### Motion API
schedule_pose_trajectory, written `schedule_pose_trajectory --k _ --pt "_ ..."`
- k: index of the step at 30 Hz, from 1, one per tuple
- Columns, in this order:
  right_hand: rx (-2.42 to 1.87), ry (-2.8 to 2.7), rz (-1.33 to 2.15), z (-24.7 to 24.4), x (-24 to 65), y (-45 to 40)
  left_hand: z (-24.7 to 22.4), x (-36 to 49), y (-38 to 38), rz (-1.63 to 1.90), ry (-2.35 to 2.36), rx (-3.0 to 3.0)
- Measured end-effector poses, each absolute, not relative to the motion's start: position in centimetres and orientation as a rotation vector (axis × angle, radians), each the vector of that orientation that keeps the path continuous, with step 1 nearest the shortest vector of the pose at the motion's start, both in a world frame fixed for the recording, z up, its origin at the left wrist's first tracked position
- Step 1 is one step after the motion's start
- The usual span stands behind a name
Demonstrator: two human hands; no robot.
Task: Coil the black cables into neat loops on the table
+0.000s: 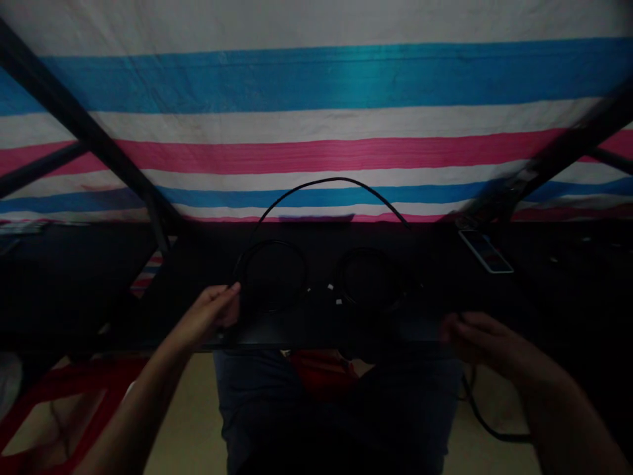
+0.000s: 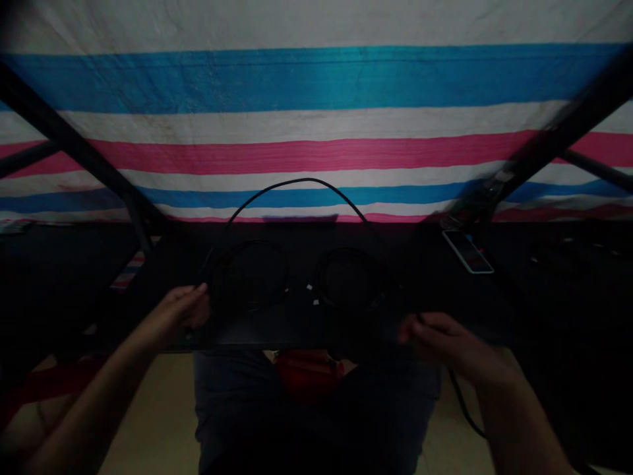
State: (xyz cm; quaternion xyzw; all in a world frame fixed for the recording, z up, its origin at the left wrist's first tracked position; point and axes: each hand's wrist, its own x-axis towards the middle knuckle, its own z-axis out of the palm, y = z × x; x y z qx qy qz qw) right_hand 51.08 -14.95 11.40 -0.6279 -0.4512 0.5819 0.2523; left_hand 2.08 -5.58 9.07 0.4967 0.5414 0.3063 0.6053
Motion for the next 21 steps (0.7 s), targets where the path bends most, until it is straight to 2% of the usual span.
schedule_pose_trajectory --k 5,7,10,14,18,21 --pt "-1.365 -1.692 2.107 9.2 38.9 -15.2 6.6 12.7 -9.6 0.817 0.708 1.0" --pt "-1.338 -1.685 2.018 8.4 35.6 -15.7 6.9 15.6 -10.7 0.939 0.738 1.039" --pt "-1.369 -1.317 1.914 6.5 32.9 -16.4 7.6 17.8 -11.7 1.094 0.875 1.192" --pt "-1.201 -0.907 1.909 4.8 32.2 -16.8 8.3 18.1 -12.3 1.174 0.739 1.544" --pt "-1.228 -0.815 1.745 5.8 32.5 -16.5 8.1 18.5 -13.3 1.214 0.709 1.873" --pt "-1.235 -0.728 1.662 7.0 32.5 -16.2 7.2 19.4 -14.3 1.201 0.968 2.037"
